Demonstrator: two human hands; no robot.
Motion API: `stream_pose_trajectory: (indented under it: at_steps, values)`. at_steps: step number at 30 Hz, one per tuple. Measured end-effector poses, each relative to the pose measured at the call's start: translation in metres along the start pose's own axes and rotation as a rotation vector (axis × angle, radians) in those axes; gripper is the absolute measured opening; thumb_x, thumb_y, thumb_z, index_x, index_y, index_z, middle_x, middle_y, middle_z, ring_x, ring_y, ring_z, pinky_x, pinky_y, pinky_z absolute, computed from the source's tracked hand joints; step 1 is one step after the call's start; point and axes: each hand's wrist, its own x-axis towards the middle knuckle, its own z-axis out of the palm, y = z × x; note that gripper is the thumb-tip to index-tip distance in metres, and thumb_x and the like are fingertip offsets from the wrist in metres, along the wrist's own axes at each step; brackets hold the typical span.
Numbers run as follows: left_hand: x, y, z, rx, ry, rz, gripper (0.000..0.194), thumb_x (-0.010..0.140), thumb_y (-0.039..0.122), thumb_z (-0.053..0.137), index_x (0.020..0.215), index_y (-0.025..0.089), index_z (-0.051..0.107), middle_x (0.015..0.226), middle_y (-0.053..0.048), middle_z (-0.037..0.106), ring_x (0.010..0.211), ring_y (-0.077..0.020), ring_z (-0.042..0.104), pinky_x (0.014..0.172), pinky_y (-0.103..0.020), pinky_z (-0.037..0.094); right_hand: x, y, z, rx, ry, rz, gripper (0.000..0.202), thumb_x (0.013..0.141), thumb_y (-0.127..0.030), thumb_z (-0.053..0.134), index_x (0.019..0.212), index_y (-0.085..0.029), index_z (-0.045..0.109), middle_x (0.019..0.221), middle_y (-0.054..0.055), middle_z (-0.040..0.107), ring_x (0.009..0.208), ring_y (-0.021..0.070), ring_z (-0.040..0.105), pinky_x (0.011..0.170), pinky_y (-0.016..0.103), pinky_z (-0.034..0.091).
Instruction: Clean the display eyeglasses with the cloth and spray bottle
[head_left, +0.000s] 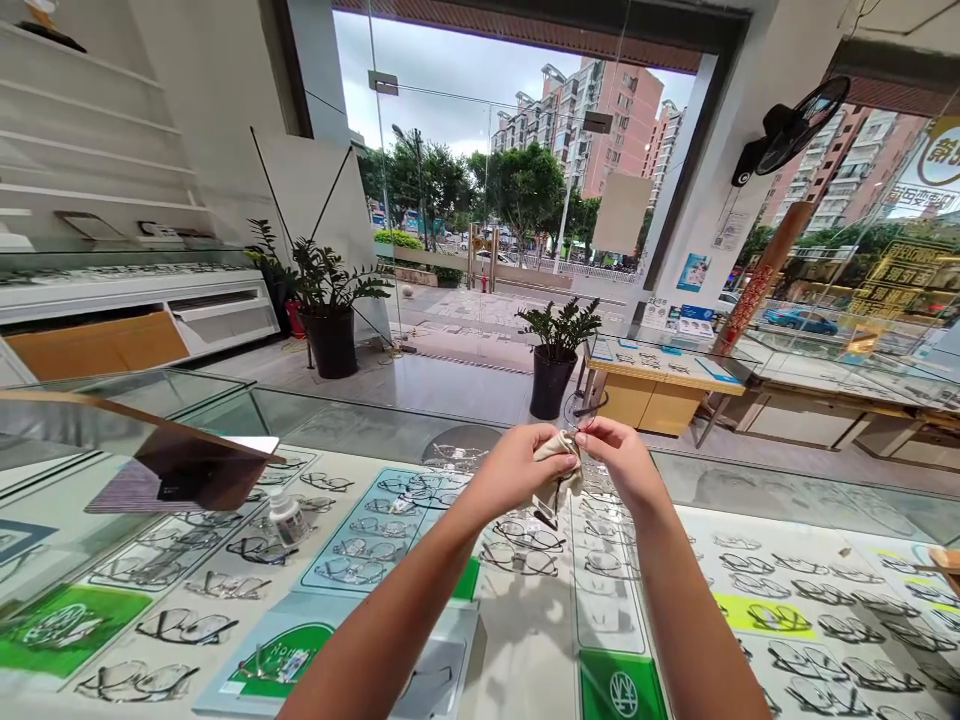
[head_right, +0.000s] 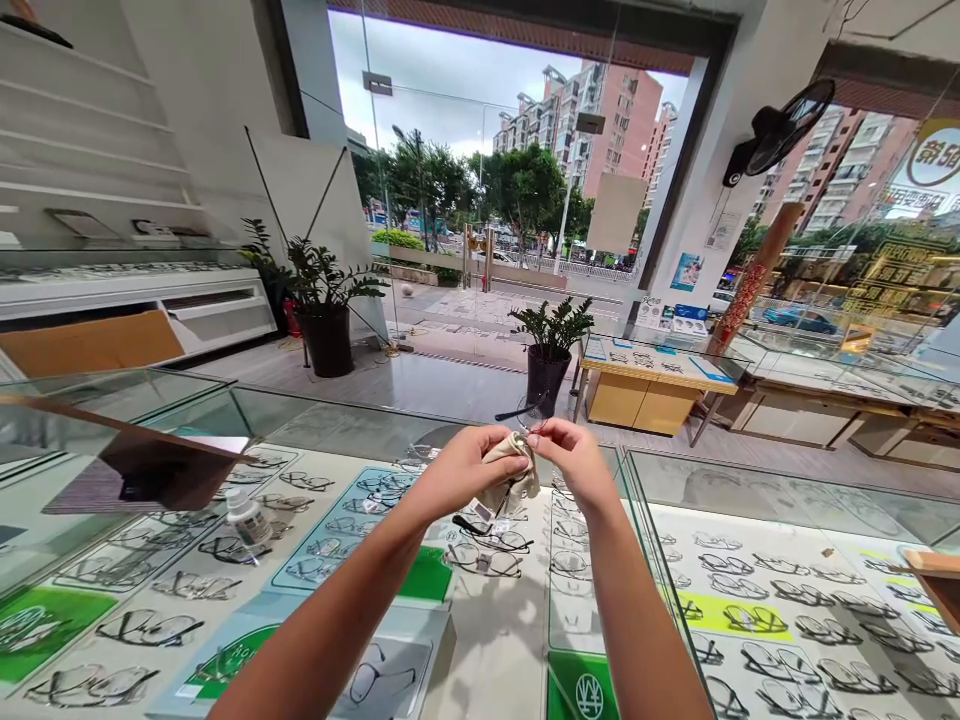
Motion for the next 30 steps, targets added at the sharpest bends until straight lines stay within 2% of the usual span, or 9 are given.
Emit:
stream_pose_trajectory:
  at_steps: [5,8,12,14,17,22,28,30]
  values:
    - [0.006,-0.008,0.004,-0.061,-0.06,-0.035,0.033,0.083,0.046,0.075,0.083,0.014,0.068,0.071,0.001,0.057,0.064,-0.0124,0.047,0.059,-0.023,0.033,0.0,-0.002,-0.005,0.038,-0.027,0.057,0.029,0.07,-0.041,0.095,0.083,-0.02,0.081,0.082,0.002,0.073,0.077,0.0158,0.061,0.077,0.031,0.048]
    - [0.013,-0.019,0.007,-0.274,-0.147,-0.048,0.044,0.082,0.054,0.08,0.089,0.012,0.069,0.07,0.001,0.056,0.059,-0.0102,0.043,0.057,-0.023,0.03,0.001,-0.002,-0.006,0.088,0.003,0.032,0.028,0.069,-0.04,0.096,0.081,-0.021,0.08,0.085,0.003,0.075,0.079,0.0162,0.062,0.078,0.03,0.049]
    - [0.02,-0.031,0.012,-0.576,-0.282,-0.085,0.054,0.082,0.061,0.081,0.096,0.01,0.071,0.08,-0.006,0.067,0.064,-0.0127,0.054,0.062,-0.024,0.039,0.001,-0.002,-0.007,0.18,0.074,0.002,0.028,0.066,-0.037,0.099,0.079,-0.022,0.079,0.086,0.003,0.077,0.084,0.017,0.066,0.081,0.03,0.051]
    - [0.022,-0.032,0.016,-0.647,-0.322,-0.096,0.053,0.082,0.06,0.082,0.096,0.01,0.072,0.084,-0.008,0.069,0.071,-0.0148,0.06,0.067,-0.025,0.044,0.0,-0.003,-0.007,0.199,0.093,0.005,0.028,0.065,-0.036,0.099,0.079,-0.023,0.079,0.085,0.002,0.077,0.082,0.0159,0.066,0.078,0.028,0.051]
    - [0.02,-0.026,0.02,-0.68,-0.352,-0.11,0.053,0.08,0.06,0.084,0.09,0.01,0.07,0.082,-0.008,0.068,0.07,-0.0138,0.059,0.067,-0.024,0.043,-0.001,-0.005,-0.005,0.215,0.097,0.025,0.029,0.065,-0.037,0.099,0.078,-0.023,0.078,0.084,0.001,0.077,0.079,0.0149,0.065,0.075,0.027,0.05]
    - [0.015,-0.013,0.028,-0.644,-0.279,-0.094,0.053,0.078,0.059,0.086,0.085,0.012,0.063,0.073,-0.001,0.058,0.06,-0.0088,0.046,0.057,-0.022,0.031,-0.001,-0.006,-0.003,0.21,0.081,0.015,0.029,0.066,-0.038,0.099,0.078,-0.023,0.077,0.083,0.001,0.076,0.08,0.016,0.065,0.077,0.029,0.05]
    - [0.02,-0.012,0.043,-0.635,-0.024,-0.006,0.06,0.07,0.064,0.089,0.088,0.013,0.062,0.071,0.002,0.053,0.064,-0.0089,0.043,0.061,-0.023,0.031,-0.002,-0.007,-0.004,0.214,0.071,0.016,0.029,0.069,-0.04,0.097,0.079,-0.023,0.076,0.085,0.0,0.075,0.077,0.0147,0.063,0.075,0.028,0.05]
    - [0.023,-0.014,0.044,-0.62,0.015,0.015,0.062,0.071,0.068,0.086,0.084,0.014,0.06,0.069,0.003,0.05,0.063,-0.0087,0.04,0.061,-0.023,0.031,-0.003,-0.007,-0.004,0.219,0.062,0.022,0.029,0.069,-0.04,0.096,0.079,-0.023,0.076,0.086,0.001,0.075,0.078,0.015,0.064,0.076,0.028,0.051]
